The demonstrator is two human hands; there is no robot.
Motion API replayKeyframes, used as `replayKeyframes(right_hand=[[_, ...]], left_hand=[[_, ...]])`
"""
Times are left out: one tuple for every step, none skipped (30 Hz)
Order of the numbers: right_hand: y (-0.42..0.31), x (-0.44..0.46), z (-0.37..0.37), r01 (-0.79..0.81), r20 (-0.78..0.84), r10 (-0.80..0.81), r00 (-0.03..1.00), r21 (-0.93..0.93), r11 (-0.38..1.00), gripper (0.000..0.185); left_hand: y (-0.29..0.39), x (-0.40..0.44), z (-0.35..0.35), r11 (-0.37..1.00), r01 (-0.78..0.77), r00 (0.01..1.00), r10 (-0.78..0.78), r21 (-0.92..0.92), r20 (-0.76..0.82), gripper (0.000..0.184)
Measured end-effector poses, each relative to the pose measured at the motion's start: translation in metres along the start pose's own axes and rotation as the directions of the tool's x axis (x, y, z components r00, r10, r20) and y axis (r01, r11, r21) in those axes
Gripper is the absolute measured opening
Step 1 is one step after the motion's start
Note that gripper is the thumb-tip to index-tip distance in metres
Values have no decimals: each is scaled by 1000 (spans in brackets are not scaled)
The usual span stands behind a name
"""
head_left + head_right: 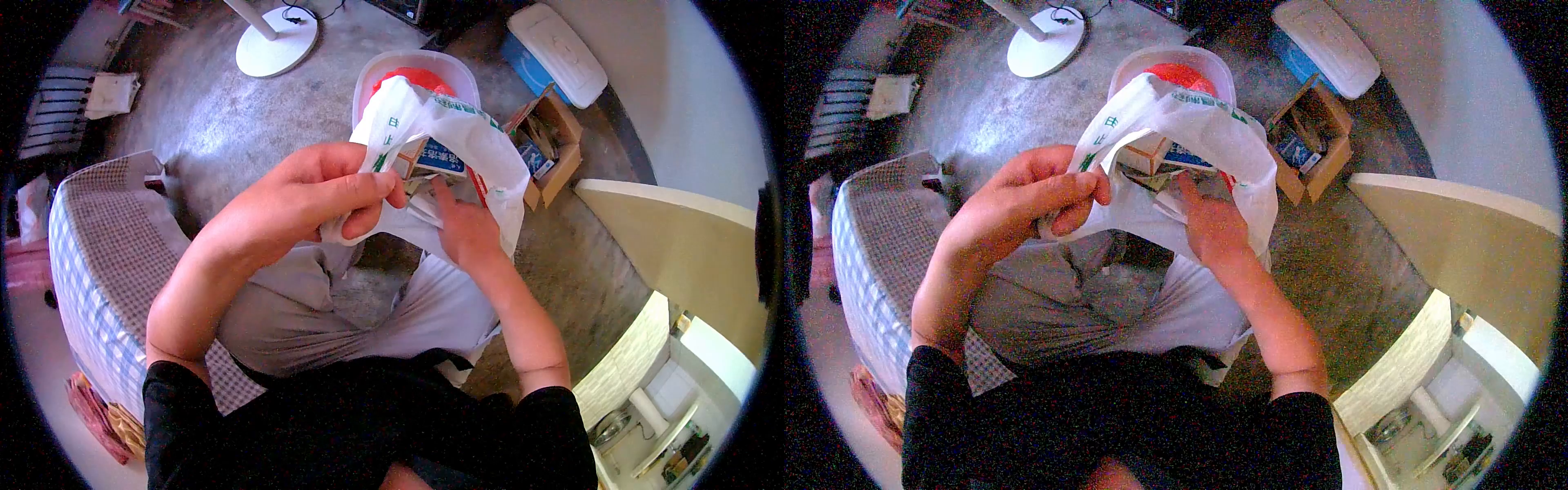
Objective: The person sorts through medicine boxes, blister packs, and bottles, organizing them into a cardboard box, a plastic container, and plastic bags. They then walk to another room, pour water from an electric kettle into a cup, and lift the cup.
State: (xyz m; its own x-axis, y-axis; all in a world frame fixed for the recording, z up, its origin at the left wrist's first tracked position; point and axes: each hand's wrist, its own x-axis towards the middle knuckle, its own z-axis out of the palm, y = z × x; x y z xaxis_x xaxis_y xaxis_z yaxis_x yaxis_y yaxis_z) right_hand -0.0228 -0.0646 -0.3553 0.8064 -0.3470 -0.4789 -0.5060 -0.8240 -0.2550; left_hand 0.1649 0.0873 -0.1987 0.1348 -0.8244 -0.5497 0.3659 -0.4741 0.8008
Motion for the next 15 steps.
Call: replayKeyframes(right_hand=[[1, -1, 0, 7, -8, -7, 1000, 11, 1000, 62], [1, -1, 1, 19, -29, -18, 999, 34, 999, 61], [2, -2, 2, 32, -51, -30, 998, 56, 998, 60], [3, -3, 4, 46, -73, -40, 997, 78, 996, 59], [4, -3, 6, 56, -87, -50, 995, 68, 996, 59], [6, -3, 10, 65, -99, -59, 993, 59, 996, 59], [7, -3, 11, 74, -112, -68, 991, 49, 996, 59], [7, -3, 11, 78, -120, -73, 990, 44, 996, 60], [7, -4, 10, 83, -127, -77, 989, 38, 996, 61], [7, -5, 10, 87, -133, -82, 988, 33, 996, 62], [9, -4, 11, 119, -120, -116, 986, 16, 993, 59], [12, -1, 14, 151, -107, -150, 983, 0, 989, 55], [14, 1, 17, 182, -93, -183, 979, -16, 983, 52], [15, 1, 20, 208, -149, -212, 966, -40, 977, 47], [15, 1, 23, 233, -204, -242, 949, -66, 970, 43]], left_hand=[[0, 0, 0, 1000, 1, 1000, -1, 2, 4, 29], [0, 0, 0, 1000, 2, 1000, -2, 5, 7, 29], [1, -1, 1, 1000, -10, 1000, 10, -4, 15, 29], [2, -2, 2, 1000, -21, 1000, 22, -12, 22, 28], [3, -2, 3, 999, -33, 999, 34, -21, 30, 28], [2, -2, 3, 999, -36, 999, 36, -17, 33, 28], [2, -2, 3, 999, -38, 999, 38, -14, 36, 28], [1, -2, 2, 999, -41, 998, 41, -10, 38, 28], [0, -2, 2, 999, -42, 998, 42, -11, 35, 28], [0, -2, 2, 999, -43, 999, 43, -12, 32, 28], [0, -2, 2, 999, -44, 999, 45, -13, 29, 27], [0, -2, 2, 999, -40, 999, 39, 15, 35, 27], [0, -2, 1, 998, -36, 999, 34, 44, 42, 27], [1, -2, 1, 997, -33, 998, 29, 73, 49, 27], [3, -2, 2, 996, -26, 998, 22, 80, 55, 26]])
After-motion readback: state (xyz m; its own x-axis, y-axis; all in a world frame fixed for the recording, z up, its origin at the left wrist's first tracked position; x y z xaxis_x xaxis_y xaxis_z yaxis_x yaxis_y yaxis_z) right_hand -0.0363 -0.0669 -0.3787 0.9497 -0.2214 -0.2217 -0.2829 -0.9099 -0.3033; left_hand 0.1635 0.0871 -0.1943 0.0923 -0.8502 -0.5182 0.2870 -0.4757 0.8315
